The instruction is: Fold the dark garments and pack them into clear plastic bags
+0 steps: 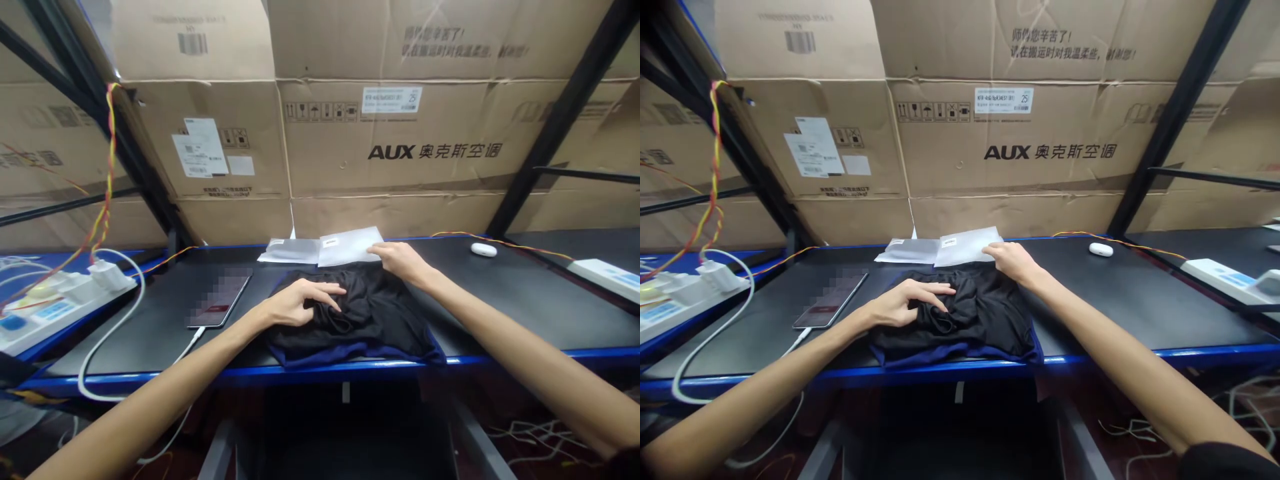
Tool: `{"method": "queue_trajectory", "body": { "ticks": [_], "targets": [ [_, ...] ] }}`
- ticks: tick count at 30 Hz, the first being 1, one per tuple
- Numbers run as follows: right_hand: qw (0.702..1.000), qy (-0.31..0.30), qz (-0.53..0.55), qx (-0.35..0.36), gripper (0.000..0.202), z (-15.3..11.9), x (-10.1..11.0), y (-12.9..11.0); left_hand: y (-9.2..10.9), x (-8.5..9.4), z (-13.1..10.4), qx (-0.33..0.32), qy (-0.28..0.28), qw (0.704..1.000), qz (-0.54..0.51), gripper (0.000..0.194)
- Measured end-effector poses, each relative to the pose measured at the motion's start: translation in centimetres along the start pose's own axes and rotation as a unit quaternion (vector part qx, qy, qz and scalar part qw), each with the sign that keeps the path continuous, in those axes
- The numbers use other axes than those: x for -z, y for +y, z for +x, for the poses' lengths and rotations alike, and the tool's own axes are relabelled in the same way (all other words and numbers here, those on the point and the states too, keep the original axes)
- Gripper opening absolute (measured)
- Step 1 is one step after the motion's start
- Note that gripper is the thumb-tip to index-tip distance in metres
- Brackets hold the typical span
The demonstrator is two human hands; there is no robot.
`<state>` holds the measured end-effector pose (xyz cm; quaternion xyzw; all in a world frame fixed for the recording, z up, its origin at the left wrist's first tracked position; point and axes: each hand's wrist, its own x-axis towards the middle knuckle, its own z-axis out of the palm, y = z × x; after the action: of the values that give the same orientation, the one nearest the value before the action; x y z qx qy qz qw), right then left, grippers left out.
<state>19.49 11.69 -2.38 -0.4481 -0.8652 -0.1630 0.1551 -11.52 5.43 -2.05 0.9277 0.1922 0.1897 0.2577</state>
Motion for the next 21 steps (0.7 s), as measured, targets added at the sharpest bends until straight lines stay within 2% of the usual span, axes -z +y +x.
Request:
{"method": "queue_trajectory", "body": {
  "ticks": [5,8,11,16,21],
  "targets": [
    [0.995,-0.019,0.03,-0.093,0.039,0.0,-1.9,2.3,0.5,0.3,-0.1,-0.005,-0.015,0.999,0.028,0.07],
    [0.993,-0.019,0.051,-0.106,0.041,-0.3,-2.3,2.7,0.5,0.4,0.0,0.0,-0.018,0.997,0.069,0.083],
    [0.992,0.001,0.074,-0.099,0.044,-0.8,-1.7,2.6,0.1,0.5,0.2,0.018,-0.03,0.993,0.109,0.09],
    [0.987,0.059,0.142,-0.033,0.038,-2.9,0.4,1.6,0.8,0.7,1.4,0.055,-0.006,0.978,0.201,0.075],
    [0.987,0.037,0.156,0.012,0.034,-5.6,1.4,0.4,3.6,-0.8,4.9,0.154,0.057,0.926,0.34,0.046]
  ]
}}
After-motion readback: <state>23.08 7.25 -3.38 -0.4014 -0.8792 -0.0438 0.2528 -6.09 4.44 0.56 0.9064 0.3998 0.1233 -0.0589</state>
